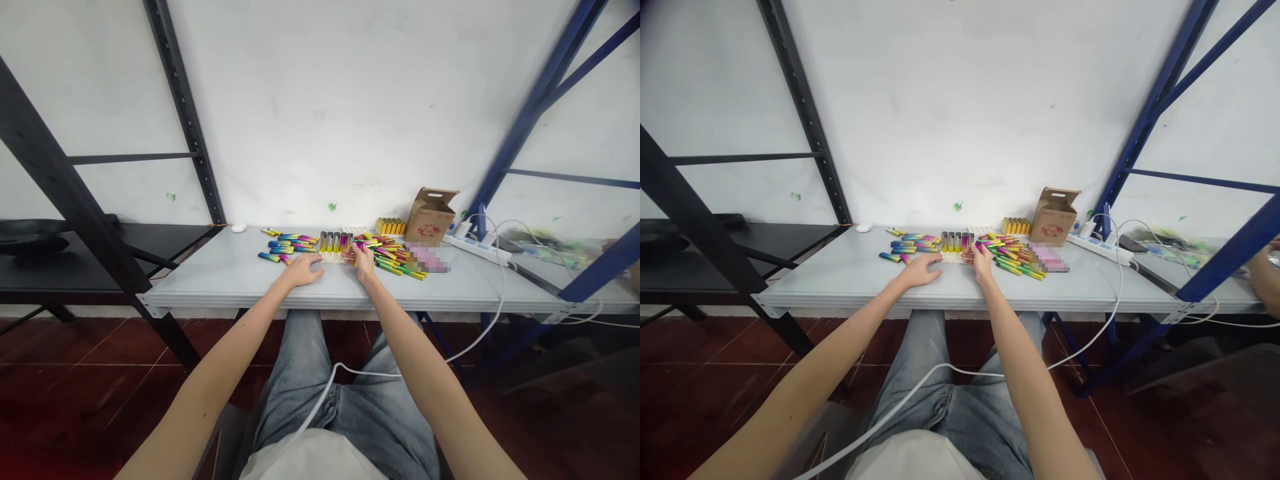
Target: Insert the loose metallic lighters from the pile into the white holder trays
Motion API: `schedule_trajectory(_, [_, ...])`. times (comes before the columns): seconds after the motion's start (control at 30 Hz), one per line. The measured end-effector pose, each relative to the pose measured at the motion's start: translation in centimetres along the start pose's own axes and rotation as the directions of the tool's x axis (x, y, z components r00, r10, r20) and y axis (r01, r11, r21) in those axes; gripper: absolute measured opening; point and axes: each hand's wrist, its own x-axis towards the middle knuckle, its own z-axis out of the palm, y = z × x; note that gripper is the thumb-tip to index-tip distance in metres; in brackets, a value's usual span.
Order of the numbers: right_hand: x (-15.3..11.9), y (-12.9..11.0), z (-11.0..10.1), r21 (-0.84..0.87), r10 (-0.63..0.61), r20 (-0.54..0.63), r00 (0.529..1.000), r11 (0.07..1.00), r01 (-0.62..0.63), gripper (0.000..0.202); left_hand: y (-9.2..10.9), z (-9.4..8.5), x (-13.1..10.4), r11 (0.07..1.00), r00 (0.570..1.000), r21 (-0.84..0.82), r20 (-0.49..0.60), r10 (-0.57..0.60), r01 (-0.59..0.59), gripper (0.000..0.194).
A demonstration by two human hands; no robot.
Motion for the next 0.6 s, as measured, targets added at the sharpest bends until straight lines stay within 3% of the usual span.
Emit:
schedule_trajectory(0.43, [-0.5, -0.9, 0.2, 0.115, 0.053, 0.075, 0.996, 0.991, -0.062, 0.05, -0.2, 0.1, 0.0, 1.0, 1.0, 0.011, 0.011, 0.007, -0.007, 0.05])
schedule_trajectory(0.6, [-0.5, -1.1, 0.2, 0.15, 0.108, 0.099, 0.989, 0.981, -0.122, 0.049, -0.4, 0.2, 0.0, 1.0, 1.0, 0.019, 0.009, 0.017, -0.017, 0.051])
